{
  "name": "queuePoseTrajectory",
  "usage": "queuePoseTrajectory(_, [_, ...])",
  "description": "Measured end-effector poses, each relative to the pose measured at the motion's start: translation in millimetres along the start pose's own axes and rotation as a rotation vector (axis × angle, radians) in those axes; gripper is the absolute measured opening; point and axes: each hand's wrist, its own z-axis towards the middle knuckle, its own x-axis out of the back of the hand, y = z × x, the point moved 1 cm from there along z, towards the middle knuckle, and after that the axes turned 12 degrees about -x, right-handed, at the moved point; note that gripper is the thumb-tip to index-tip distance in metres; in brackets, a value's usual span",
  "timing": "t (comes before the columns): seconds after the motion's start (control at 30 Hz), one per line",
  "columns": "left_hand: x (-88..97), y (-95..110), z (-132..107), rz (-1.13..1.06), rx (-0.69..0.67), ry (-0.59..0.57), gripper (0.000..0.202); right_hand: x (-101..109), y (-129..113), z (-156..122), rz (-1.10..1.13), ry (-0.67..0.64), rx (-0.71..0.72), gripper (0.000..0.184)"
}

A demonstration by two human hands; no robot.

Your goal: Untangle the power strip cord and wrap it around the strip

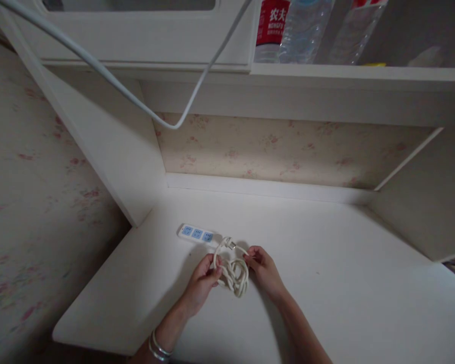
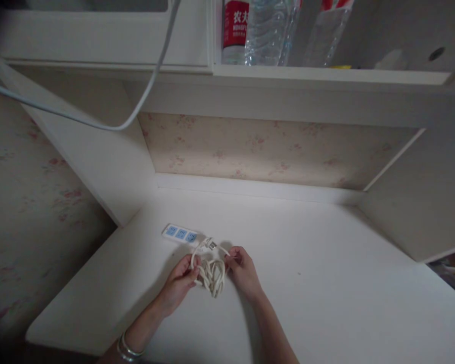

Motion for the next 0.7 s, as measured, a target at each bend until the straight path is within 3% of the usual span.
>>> queuePoseTrajectory(0.2, [-2.0,3,0,-0.011,0.011,-0.007,0.024,0,4,1,-0.055,0.123,-0.006,0.031])
queuePoseTrajectory(0.4, [-6.2,6,1,-0.156,0.003,-0.006,0.024,-3,-10,-26,-0.155,0.395,0.085,0.037])
queuePoseTrajectory(0.47, [-7.9,7,2,-0.189,-0.016,-0.014,0.025,-4,-15,-40,-0.207,0.332,0.159,0.034])
queuePoseTrajectory(0.6, [-10.0,9,3,-0.171,-0.024,-0.033,0.024,-11,-17,-60,-0.327,0.075,0.281,0.036])
queuePoseTrajectory(0.7, [-9.7,11,3,-0.146,-0.024,-0.046,0.023,-15,-10,-62,-0.357,0.032,0.295,0.040])
